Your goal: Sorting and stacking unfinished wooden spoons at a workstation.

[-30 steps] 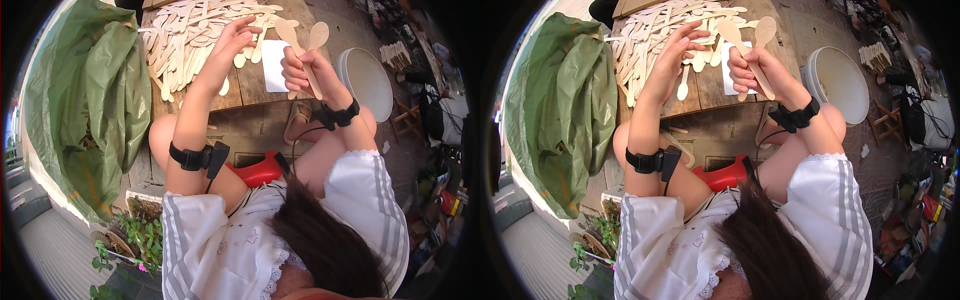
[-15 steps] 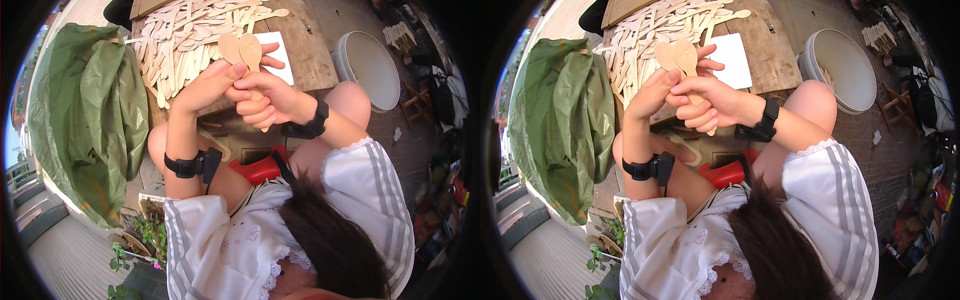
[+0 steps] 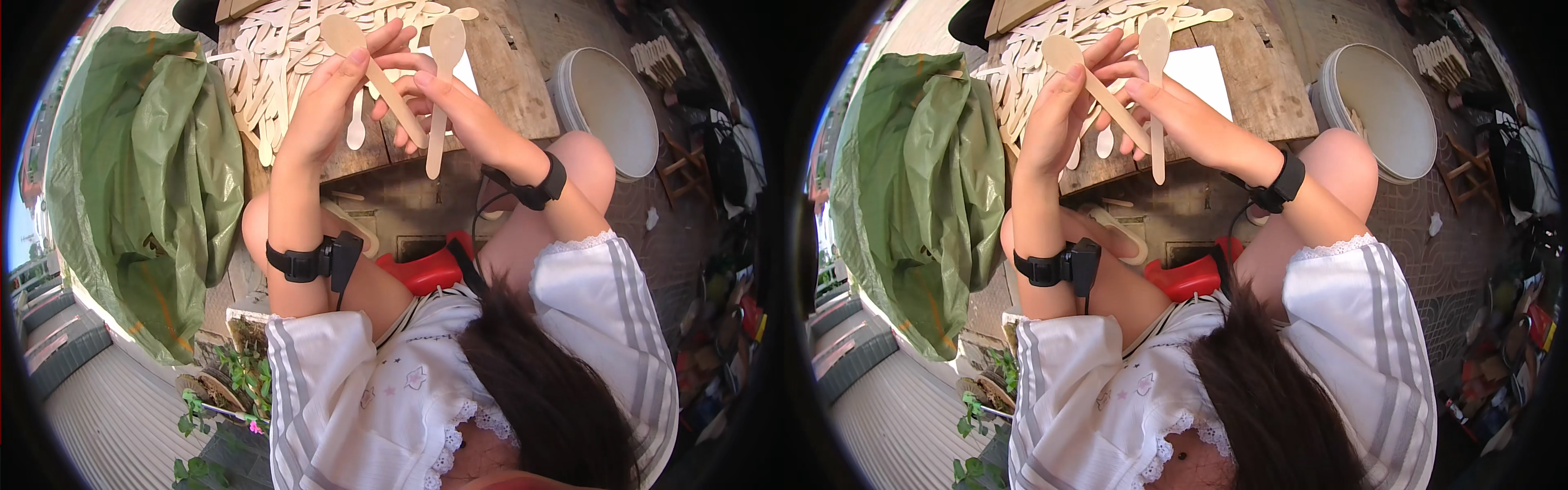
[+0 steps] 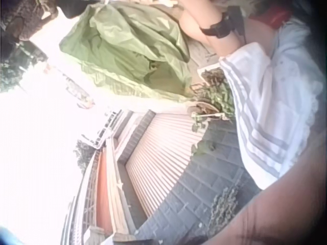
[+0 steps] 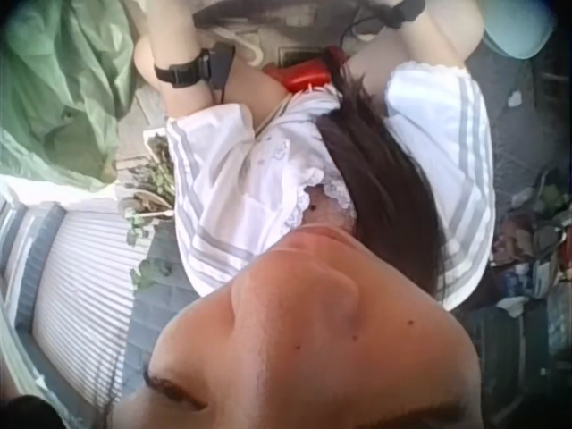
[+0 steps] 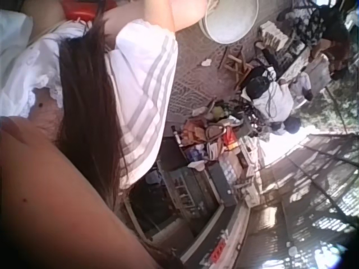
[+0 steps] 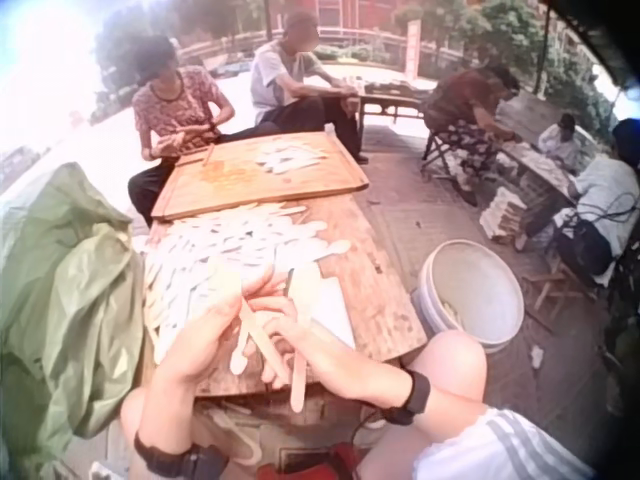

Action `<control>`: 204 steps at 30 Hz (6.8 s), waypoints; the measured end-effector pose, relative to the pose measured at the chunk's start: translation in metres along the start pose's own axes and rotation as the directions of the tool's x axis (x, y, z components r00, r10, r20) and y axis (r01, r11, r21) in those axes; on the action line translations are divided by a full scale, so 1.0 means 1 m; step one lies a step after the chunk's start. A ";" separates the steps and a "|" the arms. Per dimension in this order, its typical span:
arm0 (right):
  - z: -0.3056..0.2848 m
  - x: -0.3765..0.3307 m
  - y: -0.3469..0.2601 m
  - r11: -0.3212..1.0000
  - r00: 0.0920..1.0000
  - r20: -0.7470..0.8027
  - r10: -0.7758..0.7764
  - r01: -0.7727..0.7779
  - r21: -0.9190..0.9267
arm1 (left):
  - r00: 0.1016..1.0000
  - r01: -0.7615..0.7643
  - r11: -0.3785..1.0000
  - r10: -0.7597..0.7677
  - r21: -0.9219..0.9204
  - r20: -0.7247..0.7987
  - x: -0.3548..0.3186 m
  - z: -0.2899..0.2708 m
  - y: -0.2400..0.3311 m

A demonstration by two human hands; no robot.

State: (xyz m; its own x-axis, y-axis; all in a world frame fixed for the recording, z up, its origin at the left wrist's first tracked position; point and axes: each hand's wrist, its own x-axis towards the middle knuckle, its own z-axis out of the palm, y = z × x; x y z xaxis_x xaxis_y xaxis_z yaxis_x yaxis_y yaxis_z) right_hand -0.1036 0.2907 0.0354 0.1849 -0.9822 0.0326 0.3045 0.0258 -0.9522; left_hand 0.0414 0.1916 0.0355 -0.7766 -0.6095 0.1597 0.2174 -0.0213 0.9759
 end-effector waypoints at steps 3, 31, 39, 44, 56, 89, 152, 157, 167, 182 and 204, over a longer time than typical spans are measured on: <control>-0.005 0.004 0.009 0.994 0.998 0.056 -0.032 0.038 -0.101 | 0.993 0.109 0.989 -0.113 0.102 0.030 -0.005 -0.001 -0.002; 0.000 -0.002 0.012 0.877 0.919 0.336 0.207 -0.326 0.353 | 0.924 0.197 0.979 -0.170 -0.045 0.343 -0.008 0.027 -0.001; 0.004 0.002 0.010 0.945 0.935 0.202 0.293 -0.315 0.087 | 0.980 -0.022 0.997 0.006 0.078 0.199 -0.001 0.022 -0.002; -0.003 0.000 0.006 0.925 0.875 0.323 0.361 -0.379 -0.006 | 0.922 0.060 0.994 -0.092 0.095 0.375 -0.005 0.016 0.006; -0.019 0.006 0.010 0.954 0.986 -0.128 0.106 -0.065 0.291 | 0.831 0.529 0.326 -0.388 0.784 -0.399 -0.012 -0.040 -0.007; -0.058 0.004 -0.018 0.999 0.953 -0.302 0.019 -0.031 -0.034 | 0.864 0.413 0.541 0.022 0.733 -0.504 -0.042 -0.082 0.025; -0.039 0.005 -0.012 0.981 0.950 -0.307 0.048 -0.103 -0.165 | 0.750 0.560 0.528 0.005 0.638 -0.662 -0.040 -0.089 0.023; -0.056 0.004 -0.031 0.982 0.886 -0.463 0.015 -0.101 -0.161 | 0.851 0.242 0.807 0.089 0.538 -0.517 -0.041 -0.075 0.034; -0.018 0.014 0.011 0.911 0.956 0.028 0.293 -0.270 -0.310 | 0.980 0.193 0.921 -0.197 0.338 -0.024 -0.027 -0.036 0.029; 0.004 0.006 0.018 0.891 0.883 0.129 0.452 -0.441 -0.104 | 0.981 -0.194 0.818 0.167 0.542 0.100 -0.018 -0.009 0.013; -0.007 0.007 0.024 0.998 0.970 -0.244 -0.024 0.007 -0.070 | 0.670 0.496 -0.158 -0.555 0.854 -0.493 -0.047 -0.082 -0.027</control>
State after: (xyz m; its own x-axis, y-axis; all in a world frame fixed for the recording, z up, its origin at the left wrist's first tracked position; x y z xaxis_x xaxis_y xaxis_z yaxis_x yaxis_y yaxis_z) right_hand -0.1017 0.2834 0.0110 -0.0560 -0.9982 -0.0196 0.2400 0.0056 -0.9708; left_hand 0.1201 0.1555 -0.0109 -0.3498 -0.7870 -0.5082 -0.9246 0.3773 0.0521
